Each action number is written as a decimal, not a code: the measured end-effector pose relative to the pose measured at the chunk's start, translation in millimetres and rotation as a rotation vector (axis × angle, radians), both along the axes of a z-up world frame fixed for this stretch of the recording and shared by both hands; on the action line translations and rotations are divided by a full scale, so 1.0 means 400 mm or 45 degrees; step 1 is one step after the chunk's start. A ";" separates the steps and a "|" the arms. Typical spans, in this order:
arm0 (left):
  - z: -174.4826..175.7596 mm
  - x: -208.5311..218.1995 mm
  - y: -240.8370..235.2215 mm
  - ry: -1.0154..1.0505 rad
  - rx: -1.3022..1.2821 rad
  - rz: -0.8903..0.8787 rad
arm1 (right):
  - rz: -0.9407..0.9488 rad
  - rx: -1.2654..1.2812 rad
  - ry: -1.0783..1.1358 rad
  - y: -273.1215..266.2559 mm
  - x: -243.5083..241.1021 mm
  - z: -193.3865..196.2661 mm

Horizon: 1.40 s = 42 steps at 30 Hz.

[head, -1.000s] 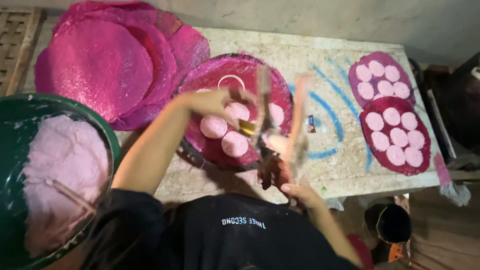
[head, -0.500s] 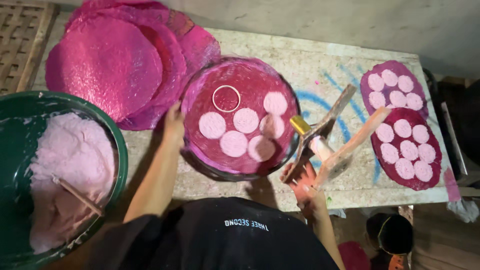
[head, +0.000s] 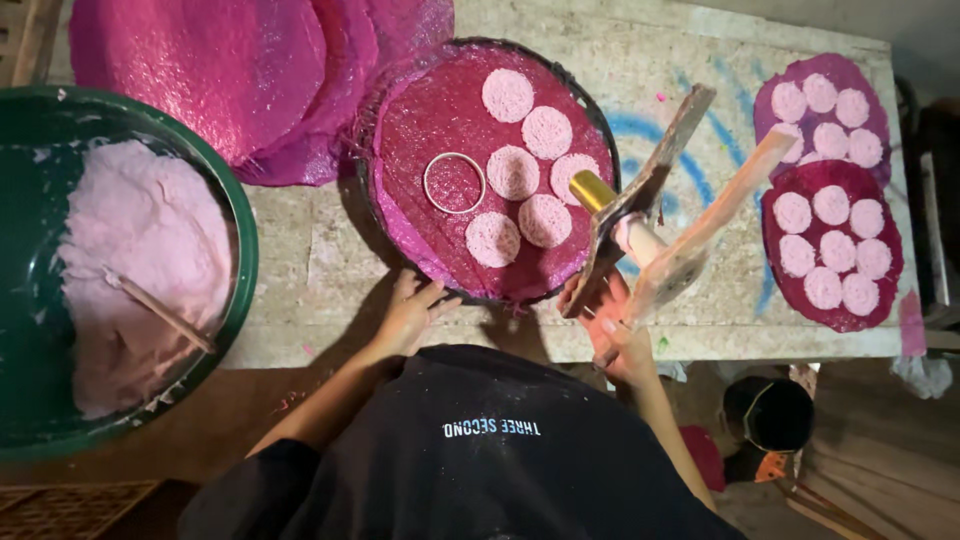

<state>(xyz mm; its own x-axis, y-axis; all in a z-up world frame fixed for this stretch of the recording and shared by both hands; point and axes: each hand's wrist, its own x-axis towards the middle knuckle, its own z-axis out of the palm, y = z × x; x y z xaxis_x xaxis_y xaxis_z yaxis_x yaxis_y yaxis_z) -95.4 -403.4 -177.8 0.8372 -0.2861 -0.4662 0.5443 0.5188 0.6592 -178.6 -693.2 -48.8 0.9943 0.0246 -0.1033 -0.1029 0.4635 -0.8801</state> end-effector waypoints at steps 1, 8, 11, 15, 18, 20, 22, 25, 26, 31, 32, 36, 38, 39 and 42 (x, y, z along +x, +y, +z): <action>0.026 0.002 0.004 -0.025 0.015 0.013 | -0.002 -0.020 -0.022 0.001 -0.011 0.001; 0.194 0.158 0.069 -1.238 1.416 -0.074 | -0.174 -0.012 0.011 -0.008 -0.065 -0.044; 0.158 0.283 0.081 -1.319 1.518 0.074 | -0.267 0.001 -0.009 0.014 -0.094 -0.079; 0.027 0.437 0.080 -0.679 0.960 -0.018 | -0.324 0.046 -0.043 0.081 -0.108 -0.078; -0.076 0.445 0.075 -0.391 0.763 -0.211 | -0.421 0.043 -0.055 0.147 -0.143 -0.043; -0.127 0.434 0.084 -0.363 0.515 -0.248 | -0.504 -0.007 -0.065 0.190 -0.165 -0.024; -0.158 0.408 0.100 -0.304 0.314 -0.230 | -0.524 -0.038 -0.069 0.220 -0.188 -0.007; -0.168 0.368 0.126 -0.177 0.174 -0.099 | -0.551 -0.054 -0.078 0.224 -0.199 0.007; -0.163 0.361 0.133 -0.128 0.188 -0.037 | -0.551 -0.052 -0.086 0.211 -0.188 0.005; -0.134 0.269 0.123 -0.082 0.012 0.203 | -0.381 -0.093 -0.143 0.115 -0.131 -0.030; -0.124 0.251 0.113 -0.090 -0.003 0.222 | -0.321 -0.079 -0.162 0.094 -0.115 -0.035; -0.079 0.195 0.091 -0.078 0.431 0.216 | -0.258 -0.101 -0.105 0.037 -0.057 -0.027; -0.062 0.193 0.090 -0.155 0.412 0.278 | -0.190 -0.131 -0.107 0.022 -0.028 -0.012; -0.054 0.195 0.092 -0.192 0.405 0.308 | -0.156 -0.130 -0.090 0.019 -0.018 -0.003; -0.021 0.198 0.098 -0.018 0.239 0.398 | -0.048 -0.150 -0.058 0.011 0.002 0.023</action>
<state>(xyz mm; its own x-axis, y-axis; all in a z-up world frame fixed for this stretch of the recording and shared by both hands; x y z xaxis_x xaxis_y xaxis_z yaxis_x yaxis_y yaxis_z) -16.1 -364.4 -186.1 0.8774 0.0742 -0.4739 0.3686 0.5280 0.7651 -177.8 -689.0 -39.4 0.9981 -0.0228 -0.0576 -0.0456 0.3594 -0.9321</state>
